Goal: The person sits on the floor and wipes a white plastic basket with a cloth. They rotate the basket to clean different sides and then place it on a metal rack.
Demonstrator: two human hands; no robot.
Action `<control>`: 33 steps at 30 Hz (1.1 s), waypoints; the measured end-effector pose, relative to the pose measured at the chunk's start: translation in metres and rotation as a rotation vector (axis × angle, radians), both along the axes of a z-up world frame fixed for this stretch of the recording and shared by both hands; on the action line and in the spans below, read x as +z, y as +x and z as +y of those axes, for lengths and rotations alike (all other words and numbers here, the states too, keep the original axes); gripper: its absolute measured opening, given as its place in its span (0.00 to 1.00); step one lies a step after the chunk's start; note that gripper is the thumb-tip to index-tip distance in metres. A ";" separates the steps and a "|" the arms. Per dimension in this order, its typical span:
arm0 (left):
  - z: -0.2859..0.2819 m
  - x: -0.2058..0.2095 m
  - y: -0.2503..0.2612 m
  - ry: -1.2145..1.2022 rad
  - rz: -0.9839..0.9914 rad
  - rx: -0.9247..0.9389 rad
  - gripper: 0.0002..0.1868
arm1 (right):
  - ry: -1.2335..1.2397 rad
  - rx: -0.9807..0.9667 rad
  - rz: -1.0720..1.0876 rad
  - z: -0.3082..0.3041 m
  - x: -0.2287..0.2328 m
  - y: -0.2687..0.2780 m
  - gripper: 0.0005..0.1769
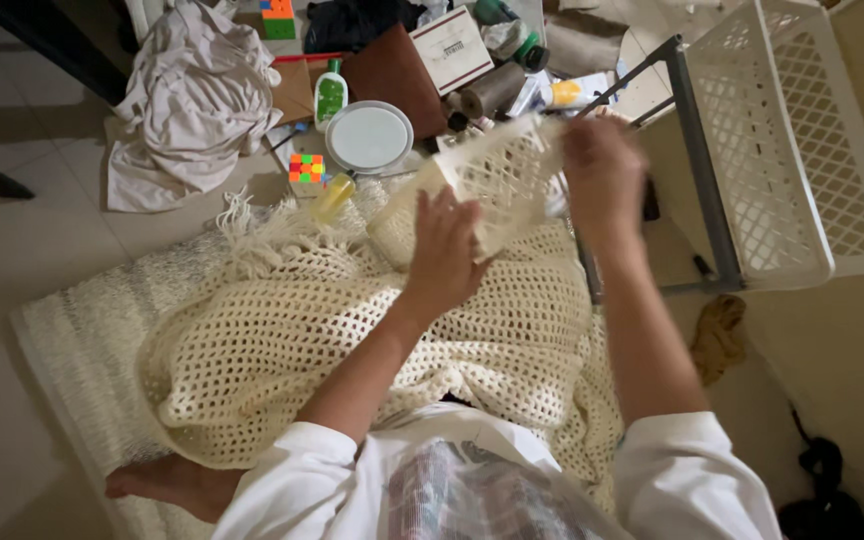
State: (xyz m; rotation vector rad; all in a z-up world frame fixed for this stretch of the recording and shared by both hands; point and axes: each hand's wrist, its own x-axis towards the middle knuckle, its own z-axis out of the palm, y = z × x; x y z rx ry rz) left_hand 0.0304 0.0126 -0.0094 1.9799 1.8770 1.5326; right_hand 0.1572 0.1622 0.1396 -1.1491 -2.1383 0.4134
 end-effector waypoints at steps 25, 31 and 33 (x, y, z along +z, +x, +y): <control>-0.006 0.083 -0.033 0.269 -0.307 -0.034 0.57 | -1.167 0.587 0.989 -0.015 -0.040 -0.022 0.08; 0.027 0.121 -0.033 0.155 -0.510 -0.210 0.31 | -1.121 0.654 1.026 -0.024 -0.046 -0.032 0.08; 0.033 0.120 -0.038 0.217 -0.577 -0.169 0.24 | -1.051 0.613 0.991 -0.030 -0.044 -0.036 0.08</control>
